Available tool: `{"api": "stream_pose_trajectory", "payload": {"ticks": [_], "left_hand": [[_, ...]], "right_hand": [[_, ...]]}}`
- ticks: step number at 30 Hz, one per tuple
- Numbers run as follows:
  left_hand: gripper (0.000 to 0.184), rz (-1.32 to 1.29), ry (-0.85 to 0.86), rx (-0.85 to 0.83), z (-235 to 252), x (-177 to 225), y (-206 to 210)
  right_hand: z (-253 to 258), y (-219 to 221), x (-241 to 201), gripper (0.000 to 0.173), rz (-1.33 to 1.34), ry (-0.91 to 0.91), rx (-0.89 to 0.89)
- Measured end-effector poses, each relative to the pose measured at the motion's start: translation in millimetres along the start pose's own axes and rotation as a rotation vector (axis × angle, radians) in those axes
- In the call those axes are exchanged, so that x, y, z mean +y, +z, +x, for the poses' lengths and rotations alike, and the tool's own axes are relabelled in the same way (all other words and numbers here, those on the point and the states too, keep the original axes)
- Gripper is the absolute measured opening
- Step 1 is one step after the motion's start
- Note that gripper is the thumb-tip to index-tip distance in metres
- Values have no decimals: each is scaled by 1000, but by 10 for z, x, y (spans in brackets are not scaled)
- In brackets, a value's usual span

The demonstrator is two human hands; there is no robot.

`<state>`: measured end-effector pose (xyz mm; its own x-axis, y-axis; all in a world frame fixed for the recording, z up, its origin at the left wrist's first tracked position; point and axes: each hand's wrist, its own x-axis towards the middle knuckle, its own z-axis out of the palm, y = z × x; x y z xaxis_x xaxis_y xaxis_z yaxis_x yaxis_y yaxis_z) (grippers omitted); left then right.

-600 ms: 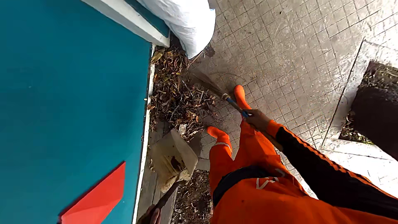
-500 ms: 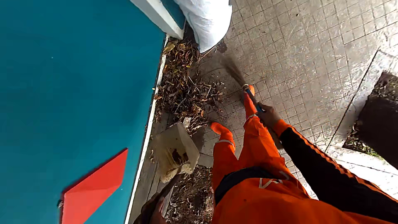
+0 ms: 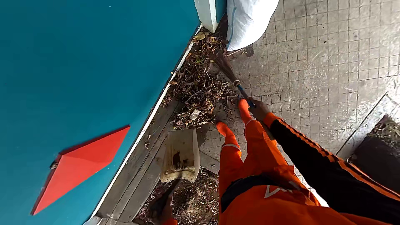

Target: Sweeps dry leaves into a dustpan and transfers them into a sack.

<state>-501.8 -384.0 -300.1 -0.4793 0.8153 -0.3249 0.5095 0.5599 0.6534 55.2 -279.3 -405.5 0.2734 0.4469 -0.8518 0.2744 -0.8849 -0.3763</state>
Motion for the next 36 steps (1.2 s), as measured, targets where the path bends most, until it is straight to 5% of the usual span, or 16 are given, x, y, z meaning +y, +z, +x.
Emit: {"api": "stream_pose_trajectory", "payload": {"ticks": [5, 10, 14, 17, 22, 26, 29, 32, 36], "left_hand": [[48, 50, -74, 39, -138, 31, 336], [51, 32, -160, 108, -330, 95, 438], [47, 34, -287, 177, -410, 322, 521], [48, 85, -270, 181, -423, 359, 495], [43, 208, -271, 171, -219, 599, 191], [45, 185, -242, 166, 184, 285, -285], [49, 113, -226, 154, 625, -157, -649], [46, 76, -166, 74, 1112, -502, -953], [43, 108, -154, 24, 1426, -988, -1444]], "right_hand": [[1183, -72, -499, 49, -68, 28, -88], [479, -662, -741, 64, -113, 20, -154], [1134, -717, -1256, 67, -113, 7, -34], [1603, -535, -1467, 68, -128, 23, -102], [625, -568, -1125, 67, -153, -5, -171], [-467, -555, -798, 73, -399, -50, -252], [-1030, -210, -816, 71, -535, -33, -470], [-1053, 685, -894, 65, -658, -28, -689], [-273, 1957, -729, 42, -788, -55, -547]]}}
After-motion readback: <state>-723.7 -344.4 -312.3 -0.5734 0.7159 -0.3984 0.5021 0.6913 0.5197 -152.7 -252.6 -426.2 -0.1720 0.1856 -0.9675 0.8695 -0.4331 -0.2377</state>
